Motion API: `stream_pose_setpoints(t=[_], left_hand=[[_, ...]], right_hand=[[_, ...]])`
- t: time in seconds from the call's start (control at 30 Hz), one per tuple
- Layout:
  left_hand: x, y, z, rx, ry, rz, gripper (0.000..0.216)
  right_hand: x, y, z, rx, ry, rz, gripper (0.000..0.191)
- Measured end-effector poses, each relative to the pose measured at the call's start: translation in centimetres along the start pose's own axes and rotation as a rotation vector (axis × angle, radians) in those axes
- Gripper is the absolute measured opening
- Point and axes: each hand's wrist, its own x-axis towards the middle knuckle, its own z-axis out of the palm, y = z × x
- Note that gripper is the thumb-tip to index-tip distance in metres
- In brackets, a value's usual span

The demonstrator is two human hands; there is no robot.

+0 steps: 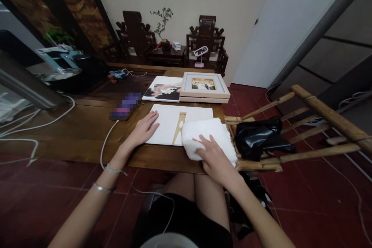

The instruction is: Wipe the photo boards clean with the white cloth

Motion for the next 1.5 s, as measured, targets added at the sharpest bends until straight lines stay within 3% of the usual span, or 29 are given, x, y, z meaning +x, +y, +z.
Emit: stream_pose_setpoints(t=[0.33,0.53,0.73,0.87,1.0,1.13,1.27,1.5], left_hand=[[0.0,0.1,-0.2,0.015,-0.015,-0.001,0.05],[-0.1,0.3,-0.3,0.014,-0.008,0.004,0.049],[-0.1,0.4,-0.3,0.016,-0.015,-0.01,0.049],[-0.1,0.5,-0.4,0.018,-0.019,-0.006,0.05],[-0.1,0.6,-0.4,0.025,-0.021,-0.002,0.049],[-0.1,0.6,-0.4,0.031,-0.012,0.0,0.049],[-0.1,0.6,-0.4,0.031,-0.013,-0.001,0.049],[-0.1,0.5,-0.5,0.022,-0.02,-0.011,0.05]], right_hand=[[9.3,6.0,-2.6,-0.096,-0.068,0.117,0.036],[12.0,7.5,-3.5,-0.097,-0.076,0.151,0.038],[10.1,5.7,-3.8,-0.097,-0.098,0.144,0.035],[5.8,3.0,-3.5,-0.058,-0.129,0.119,0.035],[0.9,0.1,-3.3,-0.012,-0.134,0.052,0.046],[-1.4,-1.2,-3.0,0.01,-0.157,0.034,0.049],[0.4,0.1,-2.5,0.03,-0.105,0.047,0.049],[7.7,4.4,-2.2,-0.093,-0.062,0.141,0.035]])
